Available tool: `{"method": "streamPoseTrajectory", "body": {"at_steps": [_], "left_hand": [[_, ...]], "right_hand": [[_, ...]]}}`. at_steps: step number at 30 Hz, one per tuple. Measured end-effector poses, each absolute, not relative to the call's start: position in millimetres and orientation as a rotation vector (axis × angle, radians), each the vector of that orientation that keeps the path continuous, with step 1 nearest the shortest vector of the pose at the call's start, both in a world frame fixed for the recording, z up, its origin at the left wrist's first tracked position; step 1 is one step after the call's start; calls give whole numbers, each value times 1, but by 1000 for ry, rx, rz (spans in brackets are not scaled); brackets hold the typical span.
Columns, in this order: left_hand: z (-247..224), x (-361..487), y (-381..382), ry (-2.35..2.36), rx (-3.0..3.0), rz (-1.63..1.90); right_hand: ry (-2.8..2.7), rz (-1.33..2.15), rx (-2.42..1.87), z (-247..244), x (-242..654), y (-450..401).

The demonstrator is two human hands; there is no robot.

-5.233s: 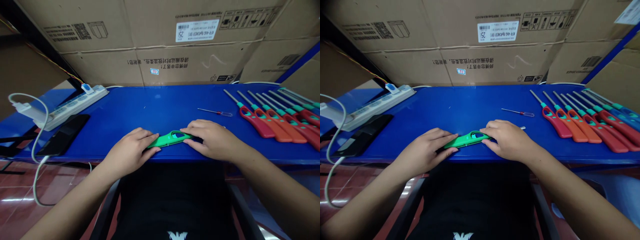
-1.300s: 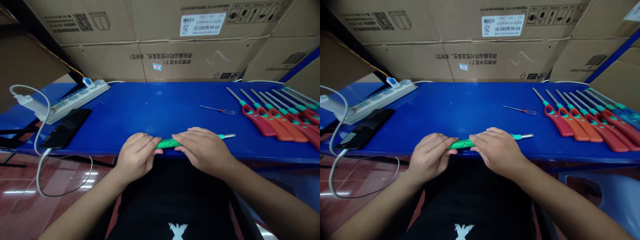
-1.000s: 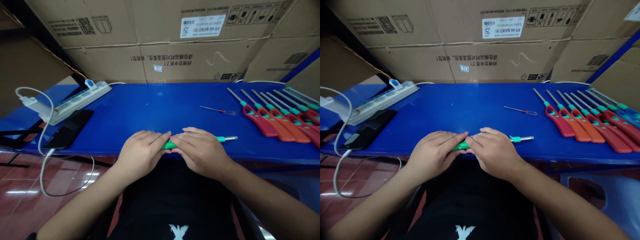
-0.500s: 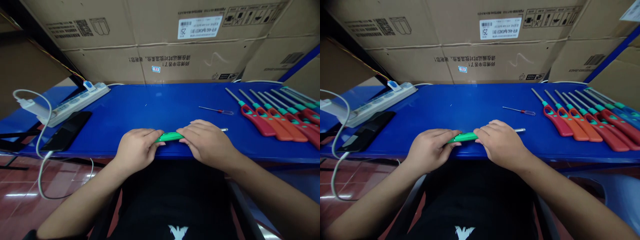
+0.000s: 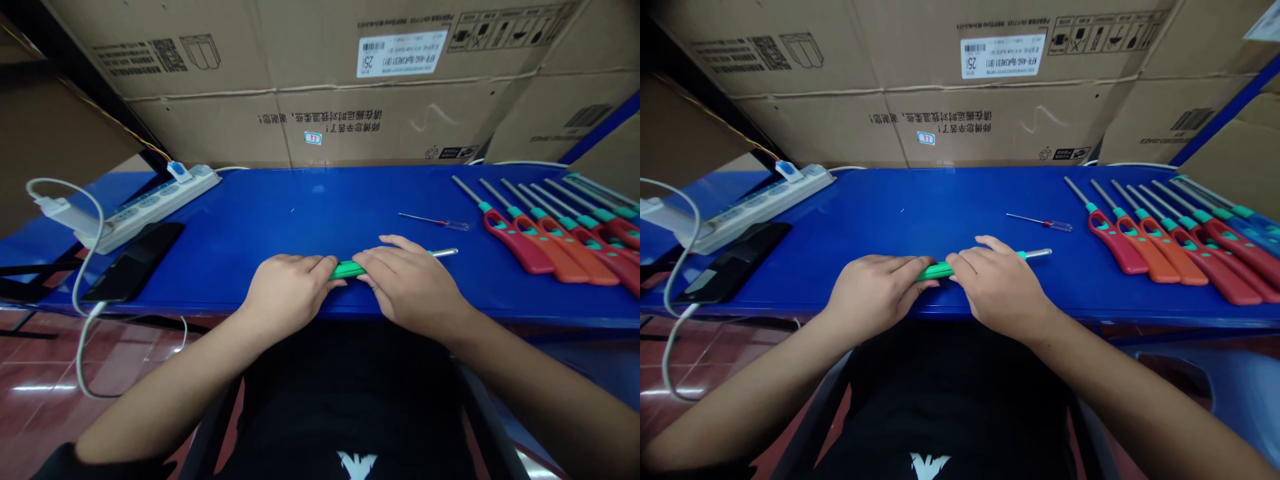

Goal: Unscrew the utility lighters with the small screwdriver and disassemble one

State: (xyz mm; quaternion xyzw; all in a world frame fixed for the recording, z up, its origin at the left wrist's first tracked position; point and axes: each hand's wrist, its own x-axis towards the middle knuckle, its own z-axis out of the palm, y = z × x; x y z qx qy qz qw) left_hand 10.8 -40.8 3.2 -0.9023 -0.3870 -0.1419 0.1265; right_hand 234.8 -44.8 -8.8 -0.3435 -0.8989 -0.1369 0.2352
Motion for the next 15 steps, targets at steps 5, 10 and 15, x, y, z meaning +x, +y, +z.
{"method": "streamPoseTrajectory", "body": {"at_steps": [5,10,15], "left_hand": [[1,7,-38,-1047,-2604,-528],[-1,5,-37,-995,-2587,-595],[-4,8,-38,-948,-2602,-644]], "right_hand": [[-2456,-251,-1082,1,247,-44],[-2485,-191,-1062,7,252,-42],[-2442,-271,-993,-2,247,-45]]}}
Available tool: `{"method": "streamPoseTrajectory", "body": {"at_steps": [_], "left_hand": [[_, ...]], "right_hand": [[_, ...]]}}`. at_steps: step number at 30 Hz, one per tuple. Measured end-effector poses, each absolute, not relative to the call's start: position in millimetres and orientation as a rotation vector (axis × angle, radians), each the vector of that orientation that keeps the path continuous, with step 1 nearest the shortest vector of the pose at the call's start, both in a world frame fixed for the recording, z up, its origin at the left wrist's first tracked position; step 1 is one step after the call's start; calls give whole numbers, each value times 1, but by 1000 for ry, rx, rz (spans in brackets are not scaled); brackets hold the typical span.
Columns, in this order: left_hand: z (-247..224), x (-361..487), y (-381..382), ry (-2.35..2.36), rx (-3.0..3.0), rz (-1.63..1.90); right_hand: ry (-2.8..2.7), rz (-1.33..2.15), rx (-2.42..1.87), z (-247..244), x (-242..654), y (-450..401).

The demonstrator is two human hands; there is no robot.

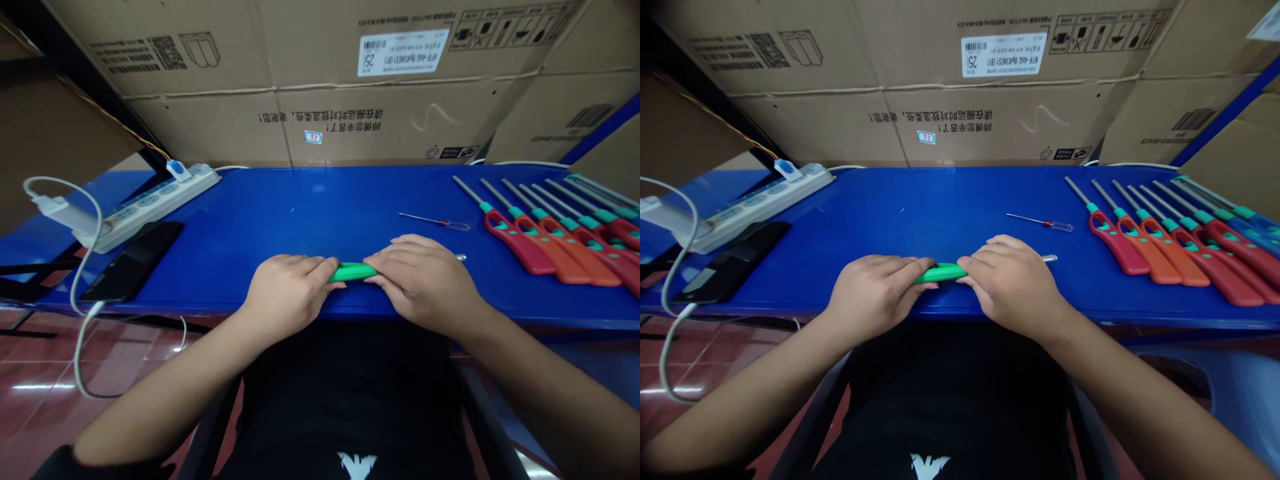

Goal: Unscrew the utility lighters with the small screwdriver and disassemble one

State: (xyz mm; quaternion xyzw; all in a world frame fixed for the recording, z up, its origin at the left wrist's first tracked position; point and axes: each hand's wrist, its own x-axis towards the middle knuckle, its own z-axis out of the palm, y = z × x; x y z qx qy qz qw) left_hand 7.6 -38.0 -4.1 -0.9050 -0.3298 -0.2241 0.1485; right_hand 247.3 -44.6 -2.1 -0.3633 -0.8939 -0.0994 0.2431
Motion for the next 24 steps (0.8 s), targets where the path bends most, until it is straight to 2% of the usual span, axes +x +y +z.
{"method": "streamPoseTrajectory", "body": {"at_steps": [3,11,18,24], "left_hand": [[-7,7,-38,-931,-2590,-666],[-9,5,-37,-1021,-2645,-576],[-6,3,-30,-1088,-3045,-474],[-4,2,-31,-1169,-3112,-566]], "right_hand": [[-2410,-313,-1008,-7,247,-46],[-2494,-121,-1072,-4,257,-45],[-2485,147,-1139,-10,266,-41],[-2430,241,-1144,-7,255,-38]]}}
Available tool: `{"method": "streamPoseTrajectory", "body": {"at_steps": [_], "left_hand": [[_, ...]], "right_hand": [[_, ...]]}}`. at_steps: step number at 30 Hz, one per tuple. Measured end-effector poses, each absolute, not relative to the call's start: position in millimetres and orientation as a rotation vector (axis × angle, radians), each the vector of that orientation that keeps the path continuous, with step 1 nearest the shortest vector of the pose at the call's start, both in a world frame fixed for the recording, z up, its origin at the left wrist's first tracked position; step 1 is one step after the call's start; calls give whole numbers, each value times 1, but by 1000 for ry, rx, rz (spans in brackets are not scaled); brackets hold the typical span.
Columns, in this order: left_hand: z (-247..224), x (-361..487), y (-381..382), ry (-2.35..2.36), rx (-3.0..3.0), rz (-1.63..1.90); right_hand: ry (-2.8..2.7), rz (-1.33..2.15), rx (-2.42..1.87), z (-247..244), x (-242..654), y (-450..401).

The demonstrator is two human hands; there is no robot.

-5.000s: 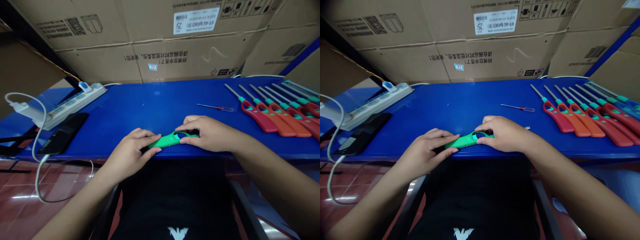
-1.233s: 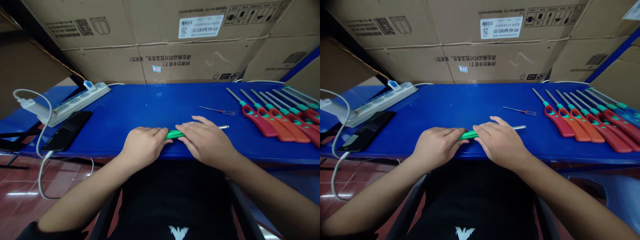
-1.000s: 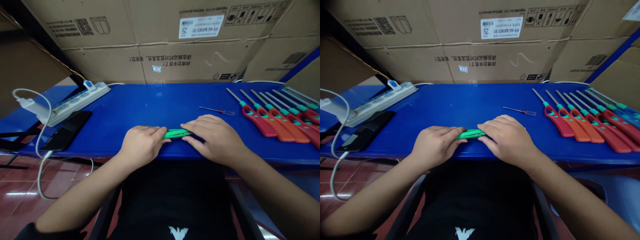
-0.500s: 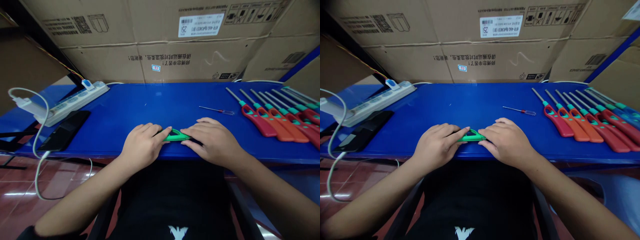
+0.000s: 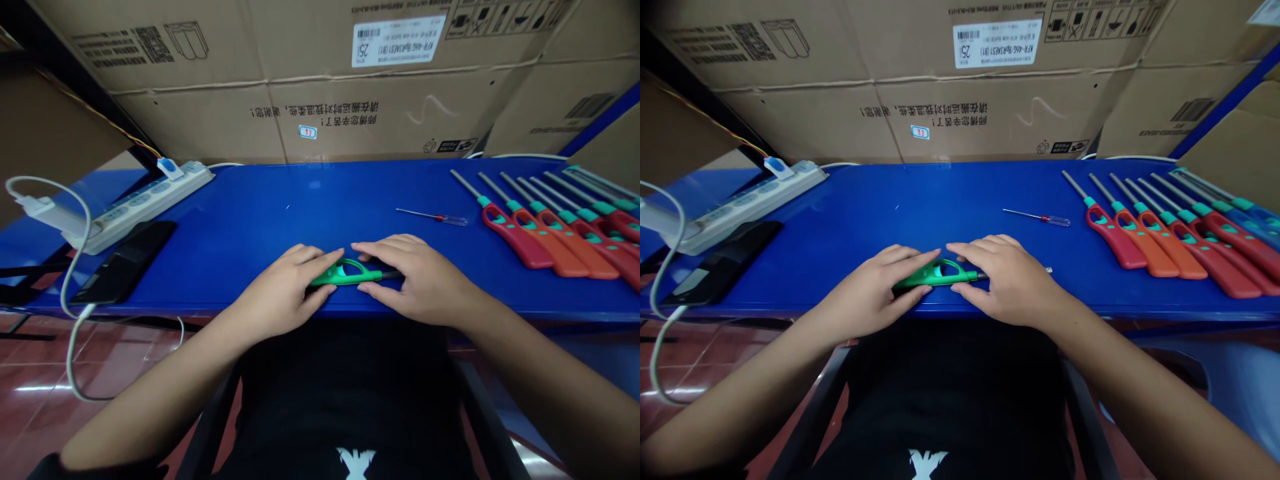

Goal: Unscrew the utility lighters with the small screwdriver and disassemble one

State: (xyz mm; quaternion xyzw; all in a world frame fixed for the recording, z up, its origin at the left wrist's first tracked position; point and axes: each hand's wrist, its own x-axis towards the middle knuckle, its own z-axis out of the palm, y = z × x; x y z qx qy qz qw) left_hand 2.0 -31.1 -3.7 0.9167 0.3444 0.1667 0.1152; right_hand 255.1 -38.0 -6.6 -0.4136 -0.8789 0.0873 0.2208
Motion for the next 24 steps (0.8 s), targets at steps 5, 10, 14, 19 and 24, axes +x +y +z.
{"method": "streamPoseTrajectory", "body": {"at_steps": [5,10,14,19,24], "left_hand": [[-4,-1,-31,1026,2606,555],[-8,-2,-31,1022,2450,629],[-7,-3,-32,1133,2430,630],[-6,-7,-32,1186,2423,602],[-8,-10,-31,1195,2361,617]], "right_hand": [[-2482,294,-1123,-1,239,-31],[-2529,326,-1090,2,233,-23],[-2474,425,-1062,2,231,-20],[-2378,485,-918,0,228,-19],[-2397,483,-980,5,233,-16]]}}
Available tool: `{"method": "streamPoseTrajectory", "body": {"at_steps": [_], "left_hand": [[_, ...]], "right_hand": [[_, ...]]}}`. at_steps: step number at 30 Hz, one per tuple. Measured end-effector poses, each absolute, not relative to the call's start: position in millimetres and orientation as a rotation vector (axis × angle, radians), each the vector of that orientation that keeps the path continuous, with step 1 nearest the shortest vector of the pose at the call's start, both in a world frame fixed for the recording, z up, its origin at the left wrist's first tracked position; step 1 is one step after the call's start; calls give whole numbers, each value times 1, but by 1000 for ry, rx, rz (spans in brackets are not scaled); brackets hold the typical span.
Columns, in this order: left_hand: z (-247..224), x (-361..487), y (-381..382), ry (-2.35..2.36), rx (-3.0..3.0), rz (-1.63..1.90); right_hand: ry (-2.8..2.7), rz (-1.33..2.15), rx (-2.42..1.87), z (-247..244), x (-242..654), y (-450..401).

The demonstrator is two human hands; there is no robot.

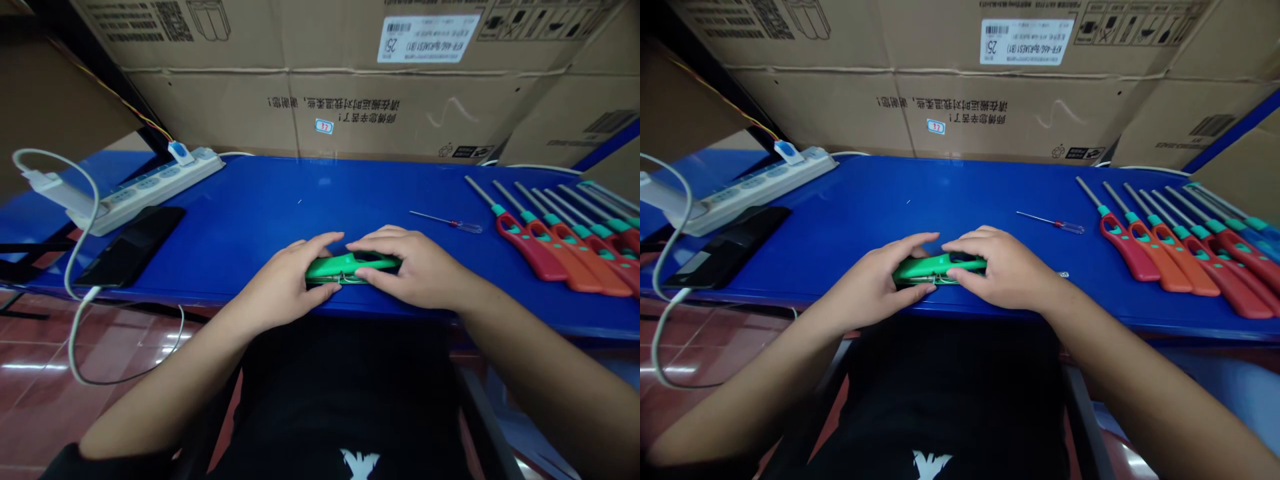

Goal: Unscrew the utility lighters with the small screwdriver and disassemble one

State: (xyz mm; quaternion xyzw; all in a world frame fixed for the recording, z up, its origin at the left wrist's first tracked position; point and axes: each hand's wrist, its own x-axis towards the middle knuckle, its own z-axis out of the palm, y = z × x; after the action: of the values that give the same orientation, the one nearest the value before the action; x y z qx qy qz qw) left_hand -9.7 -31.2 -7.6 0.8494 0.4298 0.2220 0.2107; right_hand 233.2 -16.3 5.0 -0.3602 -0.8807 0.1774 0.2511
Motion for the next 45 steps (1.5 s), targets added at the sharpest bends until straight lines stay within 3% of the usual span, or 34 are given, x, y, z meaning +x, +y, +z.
{"method": "streamPoseTrajectory", "body": {"at_steps": [11,18,22,45], "left_hand": [[-11,-12,-40,1300,2445,977],[-7,-13,-38,1160,2466,699],[-7,-13,-38,1134,2463,736],[-15,-14,-37,1067,2377,842]], "right_hand": [[-2304,60,-1227,4,241,-4],[-2281,-152,-1282,5,235,-16],[-2479,-32,-1067,2,224,-40],[-2619,-10,-1020,-3,223,-37]]}}
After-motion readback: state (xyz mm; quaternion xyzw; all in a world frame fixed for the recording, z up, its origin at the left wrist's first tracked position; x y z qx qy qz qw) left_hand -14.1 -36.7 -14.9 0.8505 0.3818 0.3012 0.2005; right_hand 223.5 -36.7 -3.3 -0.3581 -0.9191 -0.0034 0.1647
